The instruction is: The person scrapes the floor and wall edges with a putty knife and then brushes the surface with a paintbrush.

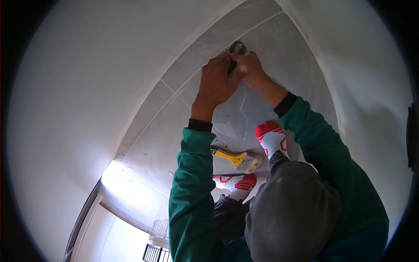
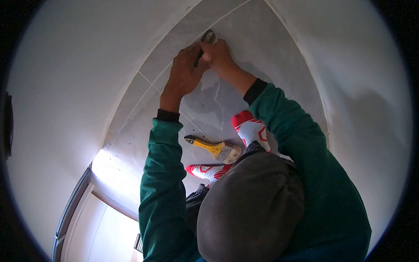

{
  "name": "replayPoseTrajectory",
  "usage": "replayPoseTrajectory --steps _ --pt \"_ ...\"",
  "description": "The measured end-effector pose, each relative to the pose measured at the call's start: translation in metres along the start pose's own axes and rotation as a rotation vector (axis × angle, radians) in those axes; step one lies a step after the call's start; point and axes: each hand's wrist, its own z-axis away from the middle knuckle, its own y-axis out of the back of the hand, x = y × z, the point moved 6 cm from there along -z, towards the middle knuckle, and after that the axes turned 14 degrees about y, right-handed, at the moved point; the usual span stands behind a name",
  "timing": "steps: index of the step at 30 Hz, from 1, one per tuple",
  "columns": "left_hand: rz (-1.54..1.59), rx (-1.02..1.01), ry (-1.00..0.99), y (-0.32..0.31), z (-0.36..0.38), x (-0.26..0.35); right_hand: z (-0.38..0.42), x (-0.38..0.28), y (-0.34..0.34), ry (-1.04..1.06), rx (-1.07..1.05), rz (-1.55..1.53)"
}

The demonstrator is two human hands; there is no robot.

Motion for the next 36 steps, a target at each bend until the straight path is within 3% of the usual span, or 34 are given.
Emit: replayPoseTrajectory --steps 1,6,8,9,11,12,14,15,17,18,20,21,23,24,26,27,29,30,32,33,35,36 --pt "-0.001 -0.169 0.113 0.001 -0.003 0.002 0.007 -0.006 -0.003 -0.031 0.073 -0.033" --pt "0.0 -0.157 0.09 0.002 -0.007 -0.005 0.002 0.005 0.001 -0.042 0.143 -0.093" --pt "0.014 -0.158 0.115 0.002 -0.005 -0.005 -0.007 0.002 -0.008 0.028 -0.092 -0.035" --pt "0.017 -0.22 0.145 0.002 -0.005 -0.003 -0.008 0.004 -0.01 0.033 -0.096 -0.036" --pt "0.035 -0.258 0.185 0.005 0.0 0.002 -0.005 0.02 0.002 -0.12 0.209 0.104" --pt "0.036 -0.257 0.185 0.003 -0.003 -0.004 -0.009 0.025 0.002 -0.12 0.208 0.106" --pt "0.054 -0.121 0.098 0.0 -0.003 -0.013 -0.013 0.027 0.004 0.108 0.175 0.007" --pt "0.057 -0.131 0.101 0.0 0.001 -0.009 -0.004 0.028 0.01 0.101 0.184 0.007" --pt "-0.002 -0.284 0.162 0.001 -0.001 -0.003 0.008 -0.01 -0.008 0.713 -0.148 0.824" --pt "-0.006 -0.274 0.156 0.002 -0.003 -0.004 0.003 -0.011 -0.011 0.725 -0.151 0.823" --pt "-0.02 -0.19 0.078 -0.001 0.0 -0.003 -0.002 0.011 0.0 0.423 -0.076 0.402" --pt "-0.015 -0.202 0.082 -0.004 0.002 -0.003 0.002 0.009 0.001 0.412 -0.068 0.404" --pt "0.073 -0.132 0.046 0.005 -0.007 0.0 -0.003 0.005 -0.006 0.201 -0.05 -0.026" --pt "0.066 -0.122 0.039 0.006 -0.006 0.0 -0.006 0.002 -0.013 0.212 -0.058 -0.029" --pt "0.009 -0.011 -0.028 0.005 0.002 0.003 -0.004 0.017 -0.002 -0.072 0.267 -0.076" --pt "0.015 -0.017 -0.023 0.005 0.0 -0.002 -0.006 0.023 0.003 -0.08 0.272 -0.071" --pt "0.021 -0.184 0.093 -0.004 -0.006 -0.019 -0.013 0.024 0.0 0.119 -0.094 0.013" --pt "0.018 -0.179 0.09 0.001 -0.003 -0.013 -0.003 0.011 -0.002 0.125 -0.097 0.012" --pt "0.061 -0.363 0.274 0.007 0.004 -0.009 0.03 -0.012 -0.003 -0.148 0.083 0.002" --pt "0.063 -0.354 0.272 0.002 0.003 -0.02 0.036 -0.011 0.008 -0.161 0.032 0.07" --pt "-0.296 0.124 -0.086 0.003 -0.004 -0.036 0.038 -0.02 0.039 -0.092 -0.092 0.233" --pt "-0.294 0.122 -0.073 -0.002 -0.006 -0.037 0.037 -0.033 0.051 -0.016 -0.167 0.321"
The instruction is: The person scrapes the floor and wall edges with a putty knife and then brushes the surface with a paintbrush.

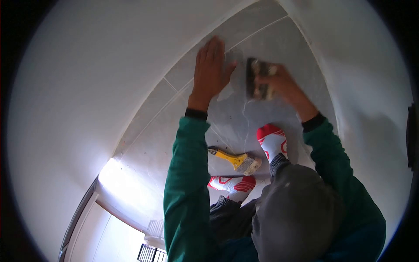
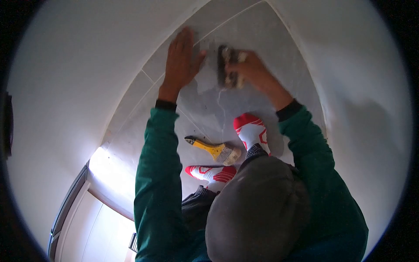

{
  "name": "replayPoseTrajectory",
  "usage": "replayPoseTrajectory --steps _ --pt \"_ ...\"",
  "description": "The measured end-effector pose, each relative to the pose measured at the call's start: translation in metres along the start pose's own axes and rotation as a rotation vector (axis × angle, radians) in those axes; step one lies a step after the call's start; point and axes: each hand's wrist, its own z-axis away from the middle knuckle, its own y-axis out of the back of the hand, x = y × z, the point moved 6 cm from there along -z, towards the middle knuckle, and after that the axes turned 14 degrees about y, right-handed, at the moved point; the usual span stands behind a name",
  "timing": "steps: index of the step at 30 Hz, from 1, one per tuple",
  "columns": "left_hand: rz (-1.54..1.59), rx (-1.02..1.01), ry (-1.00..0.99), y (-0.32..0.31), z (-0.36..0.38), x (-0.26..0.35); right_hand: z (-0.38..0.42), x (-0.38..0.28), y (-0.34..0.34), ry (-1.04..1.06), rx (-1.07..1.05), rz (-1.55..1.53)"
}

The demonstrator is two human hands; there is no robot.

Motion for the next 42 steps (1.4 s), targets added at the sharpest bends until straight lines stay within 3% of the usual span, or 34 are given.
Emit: replayPoseTrajectory --steps 2,4,5,6,7,8,10,11,13,15,17,20,22,24,28,30,31,34,36,39,42 --pt "-0.375 0.012 -0.014 -0.015 -0.009 0.013 -0.009 -0.033 0.04 0.051 0.077 0.303" --pt "-0.214 -0.038 -0.063 -0.021 0.011 0.024 -0.027 -0.071 0.063 0.208 0.151 0.502" --pt "-0.162 -0.17 -0.173 -0.029 0.027 0.034 -0.04 -0.077 0.071 0.214 0.156 0.511" --pt "-0.107 -0.309 -0.275 -0.034 0.051 0.043 -0.056 -0.083 0.071 0.286 0.031 0.83" --pt "-0.102 -0.303 -0.264 -0.03 0.069 0.048 -0.073 -0.087 0.066 0.362 -0.112 1.147" --pt "-0.03 -0.328 -0.236 -0.025 0.084 0.05 -0.092 -0.082 0.065 0.375 -0.122 1.154" --pt "0.045 -0.345 -0.202 -0.021 0.103 0.046 -0.115 -0.067 0.043 0.651 -0.115 1.29" --pt "0.095 -0.323 -0.16 -0.018 0.11 0.038 -0.113 -0.06 0.028 0.654 -0.126 1.295" --pt "0.148 -0.288 -0.119 -0.01 0.118 0.032 -0.101 -0.055 -0.021 0.815 -0.358 1.284" --pt "0.247 -0.098 0.104 0.006 0.12 0.017 -0.099 -0.058 -0.032 0.779 -0.358 1.301" --pt "0.253 -0.001 0.128 0.013 0.121 0.009 -0.09 -0.053 -0.042 0.748 -0.385 1.309" --pt "0.261 0.118 0.189 0.022 0.114 0.004 -0.058 -0.049 -0.057 0.726 -0.749 1.322" --pt "0.409 0.089 0.328 0.02 0.106 -0.001 -0.058 -0.061 -0.053 0.685 -0.731 1.324" --pt "0.499 0.076 0.404 0.013 0.098 0.009 -0.076 -0.076 -0.029 0.483 -0.429 1.362" --pt "0.824 -0.034 0.534 -0.035 0.08 0.042 -0.052 -0.062 -0.037 0.624 -0.739 1.272" --pt "0.947 -0.036 0.571 -0.046 0.069 0.059 -0.072 -0.076 -0.009 0.535 -0.358 1.131" --pt "1.027 -0.1 0.575 -0.054 0.065 0.069 -0.07 -0.076 -0.011 0.542 -0.393 1.158" --pt "1.13 0.005 0.54 -0.058 0.056 0.083 -0.072 -0.071 -0.012 0.445 -0.387 1.188" --pt "1.176 0.023 0.548 -0.059 0.059 0.085 -0.067 -0.081 -0.02 0.655 -0.409 1.14" --pt "1.196 -0.004 0.568 -0.057 0.066 0.087 -0.066 -0.083 -0.03 0.756 -0.494 1.216" --pt "1.14 -0.007 0.58 -0.058 0.072 0.081 -0.073 -0.072 -0.026 0.679 -0.412 1.302"
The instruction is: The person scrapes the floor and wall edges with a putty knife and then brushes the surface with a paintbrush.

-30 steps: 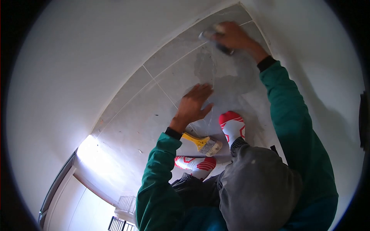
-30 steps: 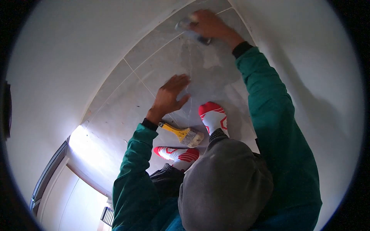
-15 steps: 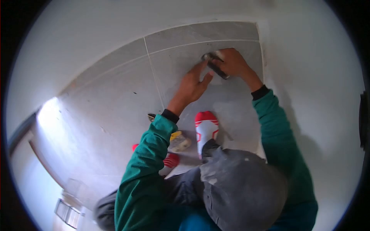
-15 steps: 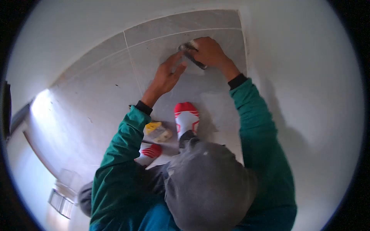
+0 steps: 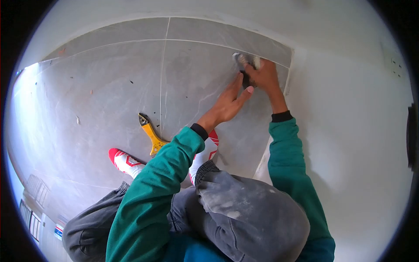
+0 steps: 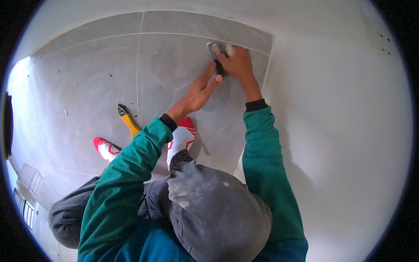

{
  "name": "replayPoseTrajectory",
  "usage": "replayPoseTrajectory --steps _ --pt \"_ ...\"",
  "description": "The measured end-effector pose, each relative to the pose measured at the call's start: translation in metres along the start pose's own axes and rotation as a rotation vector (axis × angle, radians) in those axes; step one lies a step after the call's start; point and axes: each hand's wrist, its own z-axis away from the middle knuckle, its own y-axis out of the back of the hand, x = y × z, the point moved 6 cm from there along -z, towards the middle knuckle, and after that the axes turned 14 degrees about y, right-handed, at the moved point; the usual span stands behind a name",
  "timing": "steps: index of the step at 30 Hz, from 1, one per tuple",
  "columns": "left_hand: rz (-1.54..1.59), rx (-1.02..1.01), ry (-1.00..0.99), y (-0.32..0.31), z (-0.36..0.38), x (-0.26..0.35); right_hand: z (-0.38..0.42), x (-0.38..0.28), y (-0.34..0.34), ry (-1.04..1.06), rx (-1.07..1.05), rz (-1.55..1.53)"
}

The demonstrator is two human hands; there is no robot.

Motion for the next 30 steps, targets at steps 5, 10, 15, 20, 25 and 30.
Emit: replayPoseTrajectory --steps 5,10,15,20,25,30 --pt "-0.075 0.054 0.011 0.008 0.006 -0.004 0.001 -0.005 -0.007 0.008 -0.102 -0.036" --pt "0.23 0.122 0.169 0.016 0.001 -0.013 0.014 -0.035 0.006 -0.06 -0.23 0.16" --pt "0.783 -0.063 0.422 0.003 -0.027 -0.033 0.047 -0.061 -0.015 0.249 -0.168 0.239" --pt "0.643 0.093 0.417 -0.003 -0.044 -0.035 0.046 -0.052 -0.021 0.285 -0.117 0.249" --pt "0.695 0.138 0.427 -0.006 -0.049 -0.041 0.038 -0.056 -0.016 0.306 -0.215 0.32" --pt "0.895 0.121 0.449 -0.01 -0.046 -0.039 0.032 -0.056 -0.012 0.316 -0.248 0.335"
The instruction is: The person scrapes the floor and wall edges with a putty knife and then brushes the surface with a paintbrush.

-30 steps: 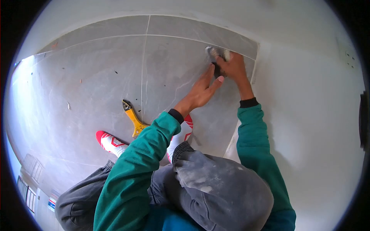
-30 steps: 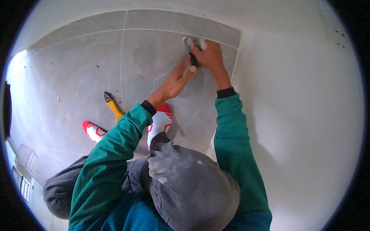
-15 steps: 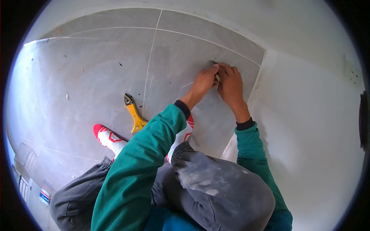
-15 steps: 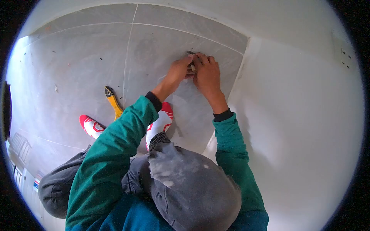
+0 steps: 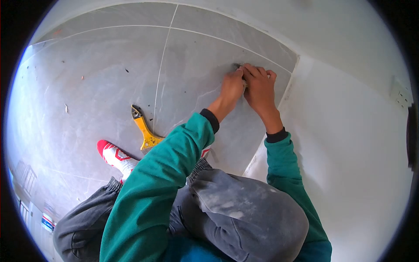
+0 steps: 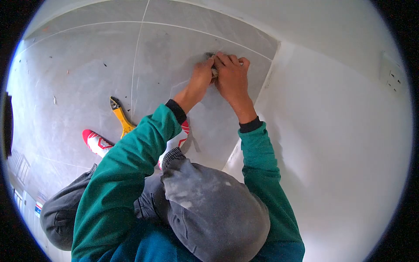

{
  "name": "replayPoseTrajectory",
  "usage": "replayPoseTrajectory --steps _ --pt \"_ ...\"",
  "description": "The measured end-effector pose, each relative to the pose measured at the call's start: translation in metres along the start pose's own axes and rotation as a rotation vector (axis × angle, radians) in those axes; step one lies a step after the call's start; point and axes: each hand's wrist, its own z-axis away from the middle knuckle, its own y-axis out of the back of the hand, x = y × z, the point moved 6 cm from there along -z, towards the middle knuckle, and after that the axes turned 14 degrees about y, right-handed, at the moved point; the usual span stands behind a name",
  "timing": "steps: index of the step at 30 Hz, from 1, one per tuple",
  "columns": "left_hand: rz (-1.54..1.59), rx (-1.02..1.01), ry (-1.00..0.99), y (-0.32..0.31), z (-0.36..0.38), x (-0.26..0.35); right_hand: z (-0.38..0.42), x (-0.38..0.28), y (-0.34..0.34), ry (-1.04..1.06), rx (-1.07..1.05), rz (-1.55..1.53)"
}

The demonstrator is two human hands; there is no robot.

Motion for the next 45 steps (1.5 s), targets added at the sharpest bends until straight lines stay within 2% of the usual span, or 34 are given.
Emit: replayPoseTrajectory --steps 5,7,11,14,16,20,23,25,29,32,34,35,37,38,40,41,43,45 --pt "0.04 0.073 0.038 0.001 0.002 -0.002 -0.001 0.002 -0.003 0.007 -0.013 0.04" --pt "0.064 -0.028 -0.014 -0.001 0.0 0.0 -0.001 -0.001 -0.002 0.016 -0.085 0.064" --pt "-0.041 0.068 0.028 0.005 -0.006 -0.005 0.0 0.002 -0.008 -0.031 0.007 0.04" --pt "-0.073 -0.042 -0.122 0.0 -0.011 0.004 -0.005 -0.001 -0.002 -0.01 -0.02 0.076" --pt "-0.007 0.019 0.021 0.002 0.001 0.004 -0.005 -0.002 -0.002 -0.039 0.002 0.049" --pt "0.043 -0.054 0.011 -0.002 -0.006 0.005 -0.006 0.001 -0.003 -0.033 -0.019 0.035" --pt "0.072 -0.039 0.064 0.003 -0.004 0.001 -0.004 -0.001 -0.005 -0.075 0.028 0.025" --pt "-0.032 -0.014 0.049 -0.002 -0.001 0.007 -0.01 0.0 0.002 -0.069 0.014 -0.003" --pt "-0.019 0.008 0.036 0.007 -0.005 -0.001 -0.003 -0.005 -0.01 -0.107 0.007 0.036" --pt "0.035 -0.044 0.04 0.009 0.0 -0.004 -0.004 -0.001 0.002 -0.103 0.12 0.063" --pt "-0.82 0.092 -0.352 0.008 0.022 0.017 0.004 0.013 -0.001 -0.077 0.096 -0.312" --pt "-0.819 0.099 -0.359 0.012 0.026 0.019 0.01 0.02 0.001 -0.068 0.1 -0.312" --pt "-1.353 0.511 -1.087 0.001 0.058 0.036 0.041 0.062 0.007 -0.568 0.256 -0.379" --pt "-1.351 0.511 -1.08 0.004 0.054 0.04 0.046 0.071 0.008 -0.568 0.25 -0.379" --pt "-1.608 0.608 -1.045 0.004 0.04 0.045 0.054 0.086 0.017 -0.677 0.356 -0.528" --pt "-1.605 0.605 -1.05 0.006 0.04 0.038 0.053 0.089 0.02 -0.678 0.358 -0.523" --pt "-1.955 0.084 -1.063 -0.003 0.044 -0.005 0.045 0.091 0.019 -0.679 0.339 -0.646" --pt "-1.932 0.023 -1.014 -0.004 0.057 -0.012 0.033 0.086 0.013 -0.613 0.314 -0.703"
